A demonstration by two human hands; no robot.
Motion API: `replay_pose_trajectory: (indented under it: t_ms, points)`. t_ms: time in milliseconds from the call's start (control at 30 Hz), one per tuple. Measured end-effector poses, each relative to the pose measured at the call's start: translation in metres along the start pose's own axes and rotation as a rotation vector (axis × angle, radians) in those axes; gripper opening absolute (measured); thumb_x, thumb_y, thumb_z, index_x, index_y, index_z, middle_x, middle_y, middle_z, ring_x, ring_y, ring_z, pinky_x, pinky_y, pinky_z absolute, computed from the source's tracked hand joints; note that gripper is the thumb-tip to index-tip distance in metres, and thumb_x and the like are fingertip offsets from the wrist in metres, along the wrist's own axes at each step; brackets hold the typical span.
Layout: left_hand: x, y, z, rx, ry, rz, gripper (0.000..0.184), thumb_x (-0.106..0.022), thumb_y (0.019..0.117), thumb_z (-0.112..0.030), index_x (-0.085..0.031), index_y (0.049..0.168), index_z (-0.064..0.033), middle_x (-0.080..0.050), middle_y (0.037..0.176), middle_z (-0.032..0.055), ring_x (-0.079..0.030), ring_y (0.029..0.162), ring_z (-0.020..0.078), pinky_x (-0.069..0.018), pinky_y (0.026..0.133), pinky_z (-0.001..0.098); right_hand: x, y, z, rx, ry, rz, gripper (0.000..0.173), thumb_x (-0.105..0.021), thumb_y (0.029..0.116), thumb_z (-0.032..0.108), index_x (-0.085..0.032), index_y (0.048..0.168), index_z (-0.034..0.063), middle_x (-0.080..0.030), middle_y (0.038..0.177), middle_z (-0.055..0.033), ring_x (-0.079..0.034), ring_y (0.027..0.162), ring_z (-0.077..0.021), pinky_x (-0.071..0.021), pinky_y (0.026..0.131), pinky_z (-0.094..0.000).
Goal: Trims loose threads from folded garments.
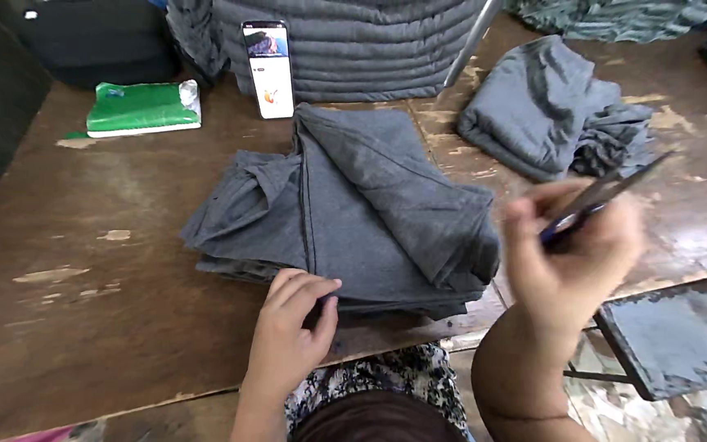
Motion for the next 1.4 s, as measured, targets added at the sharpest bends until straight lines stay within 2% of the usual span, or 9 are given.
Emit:
replay_pose_trajectory:
  t_ms: [133, 300, 433, 533, 700, 867, 1100, 1233, 1400]
  points:
    - [-0.004, 0.008, -0.009, 0.060, 0.086, -0.115, 0.013, -0.072, 0.0920, -0.019, -0.075, 0.092, -0.0067, -0.072, 0.087, 0.0018, -0.065, 0.092, 0.0077, -0.0502, 0.087, 0.0183, -0.062, -0.049, 0.037, 0.094, 0.202, 0.457, 0.025, -0.072, 0.0937, 0.029, -0.069, 0.101, 0.0057, -0.071, 0.093, -0.0053, -0.063, 0.084, -0.0134, -0.0522, 0.079, -0.0334]
    - [-0.005, 0.008, -0.010, 0.131, 0.146, -0.041, 0.019, -0.070, 0.0792, -0.014, -0.078, 0.096, -0.0095, -0.066, 0.096, 0.0055, -0.061, 0.101, 0.0121, -0.0486, 0.090, 0.0191, -0.051, -0.035, 0.031, 0.112, 0.357, 0.355, 0.009, -0.068, 0.0937, 0.011, -0.061, 0.093, 0.0058, -0.067, 0.083, -0.0032, -0.059, 0.075, -0.0065, -0.0488, 0.073, -0.0240]
    - [-0.014, 0.019, -0.024, 0.045, 0.175, 0.016, 0.024, -0.059, 0.0946, -0.013, -0.080, 0.107, -0.0098, -0.076, 0.100, 0.0033, -0.067, 0.098, 0.0136, -0.0522, 0.089, 0.0263, -0.049, -0.015, 0.028, 0.126, 0.266, 0.179, 0.014, -0.067, 0.0907, 0.007, -0.054, 0.086, 0.0052, -0.065, 0.083, -0.0046, -0.057, 0.070, -0.0050, -0.0485, 0.064, -0.0191]
    - [-0.024, 0.025, -0.023, 0.170, -0.318, -0.010, 0.030, -0.054, 0.1013, -0.005, -0.062, 0.128, 0.0063, -0.073, 0.104, 0.0033, -0.067, 0.091, -0.0002, -0.0554, 0.084, 0.0159, -0.077, -0.019, 0.019, 0.030, 0.056, 0.269, 0.006, -0.066, 0.0865, 0.005, -0.061, 0.088, 0.0018, -0.060, 0.079, -0.0068, -0.056, 0.064, -0.0135, -0.0493, 0.055, -0.0287]
    - [-0.033, 0.022, -0.004, 0.477, -1.145, -0.113, 0.055, -0.054, 0.0869, 0.010, -0.055, 0.137, -0.0126, -0.073, 0.113, 0.0036, -0.070, 0.102, 0.0117, -0.0561, 0.095, 0.0321, -0.078, -0.039, 0.010, -0.018, 0.271, 0.254, 0.016, -0.069, 0.0895, 0.013, -0.058, 0.085, 0.0032, -0.057, 0.076, -0.0028, -0.052, 0.066, -0.0028, -0.0447, 0.058, -0.0156]
    - [-0.037, 0.021, -0.007, 0.371, -1.056, -0.201, 0.035, -0.076, 0.0892, -0.004, -0.067, 0.120, -0.0168, -0.073, 0.109, -0.0008, -0.071, 0.096, 0.0082, -0.0598, 0.089, 0.0266, -0.071, -0.050, 0.011, -0.039, 0.423, 0.260, 0.025, -0.064, 0.0986, 0.023, -0.055, 0.086, 0.0029, -0.054, 0.077, -0.0017, -0.050, 0.070, -0.0005, -0.0436, 0.064, -0.0147]
    - [-0.036, 0.013, -0.003, 0.457, -0.982, -0.275, 0.009, -0.061, 0.1027, -0.023, -0.064, 0.097, -0.0160, -0.069, 0.092, -0.0030, -0.069, 0.088, 0.0083, -0.0592, 0.088, 0.0316, -0.069, -0.064, 0.024, -0.017, 0.199, 0.372, 0.040, -0.058, 0.1033, 0.040, -0.056, 0.082, 0.0057, -0.050, 0.066, -0.0013, -0.047, 0.060, -0.0066, -0.0402, 0.056, -0.0226]
    - [-0.035, 0.009, -0.004, 0.427, -1.063, -0.268, 0.009, -0.063, 0.1015, -0.027, -0.063, 0.100, -0.0181, -0.069, 0.096, -0.0023, -0.069, 0.093, 0.0101, -0.0583, 0.091, 0.0328, -0.066, -0.069, 0.031, 0.032, 0.088, 0.436, 0.043, -0.056, 0.1031, 0.043, -0.055, 0.078, 0.0086, -0.049, 0.063, -0.0011, -0.047, 0.057, -0.0107, -0.0397, 0.054, -0.0273]
    - [-0.037, 0.011, -0.008, 0.387, -0.985, -0.227, 0.029, -0.057, 0.1024, -0.007, -0.047, 0.127, -0.0178, -0.075, 0.101, -0.0022, -0.072, 0.095, 0.0090, -0.0572, 0.094, 0.0311, -0.067, -0.067, 0.036, 0.066, 0.015, 0.423, 0.047, -0.051, 0.1046, 0.047, -0.055, 0.078, 0.0089, -0.047, 0.061, -0.0008, -0.048, 0.055, -0.0124, -0.0393, 0.053, -0.0291]
Point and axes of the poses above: each hand's wrist, its own y-axis towards the middle knuckle, its own x-axis out of the back of the hand, z = x × y, the point moved 6 cm from there along y, towards the middle knuckle
